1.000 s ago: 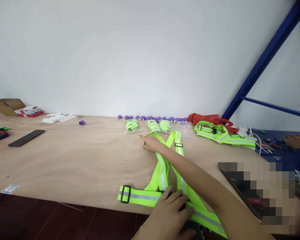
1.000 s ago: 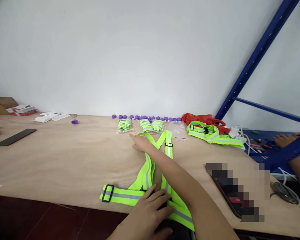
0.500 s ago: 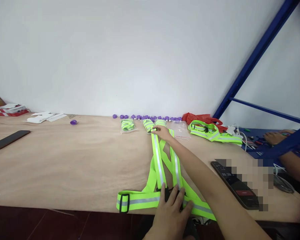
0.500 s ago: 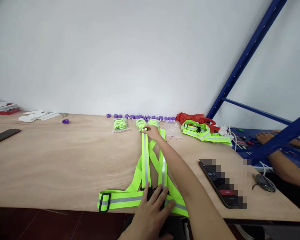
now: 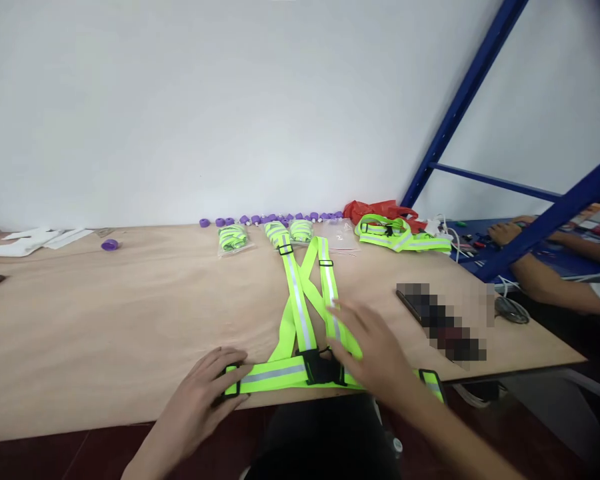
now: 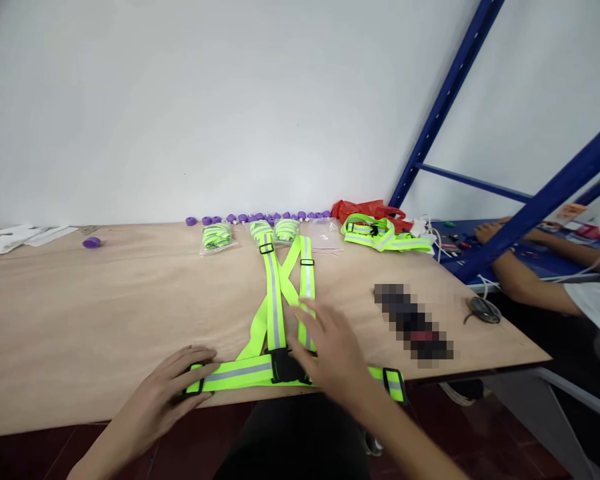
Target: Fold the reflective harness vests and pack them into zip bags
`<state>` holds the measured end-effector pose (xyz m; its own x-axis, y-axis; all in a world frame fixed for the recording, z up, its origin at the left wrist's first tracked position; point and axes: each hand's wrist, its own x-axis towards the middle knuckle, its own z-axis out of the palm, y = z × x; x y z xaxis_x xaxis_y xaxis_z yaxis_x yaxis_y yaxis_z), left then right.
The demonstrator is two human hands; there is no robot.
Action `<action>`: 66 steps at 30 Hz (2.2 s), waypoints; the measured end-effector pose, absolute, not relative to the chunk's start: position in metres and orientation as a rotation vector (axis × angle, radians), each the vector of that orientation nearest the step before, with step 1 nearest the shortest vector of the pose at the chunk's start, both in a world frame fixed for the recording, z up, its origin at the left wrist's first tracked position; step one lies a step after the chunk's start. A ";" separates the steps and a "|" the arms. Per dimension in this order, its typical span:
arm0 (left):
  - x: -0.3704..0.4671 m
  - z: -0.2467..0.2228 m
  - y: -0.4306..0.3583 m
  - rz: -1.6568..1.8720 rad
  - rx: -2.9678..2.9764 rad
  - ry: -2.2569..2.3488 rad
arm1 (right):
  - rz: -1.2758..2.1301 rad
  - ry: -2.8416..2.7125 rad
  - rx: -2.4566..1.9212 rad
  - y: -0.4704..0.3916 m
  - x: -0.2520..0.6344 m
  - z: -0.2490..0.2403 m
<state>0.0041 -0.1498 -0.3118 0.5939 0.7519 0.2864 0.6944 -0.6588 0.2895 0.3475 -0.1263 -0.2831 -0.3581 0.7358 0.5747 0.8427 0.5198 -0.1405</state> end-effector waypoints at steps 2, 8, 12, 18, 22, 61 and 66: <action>0.001 -0.320 -0.151 0.603 2.651 1.241 | -0.318 -2.169 -1.229 -0.162 0.351 -0.311; 0.004 -0.327 -0.163 0.498 2.818 1.304 | -0.328 -2.273 -1.340 -0.145 0.394 -0.345; 0.007 -0.334 -0.168 0.562 2.945 1.271 | -0.262 -2.375 -1.414 -0.108 0.412 -0.338; 0.007 -0.339 -0.171 0.653 2.997 1.230 | -0.433 -2.121 -1.449 -0.135 0.361 -0.326; 0.010 -0.332 -0.174 0.653 2.919 1.285 | -0.239 -2.094 -1.248 -0.178 0.309 -0.329; 0.096 -0.275 -0.156 1.560 1.435 0.955 | -0.047 -2.174 -1.338 -0.190 0.297 -0.351; 0.123 -0.284 -0.152 1.735 1.467 0.760 | -0.110 -2.238 -1.307 -0.192 0.302 -0.352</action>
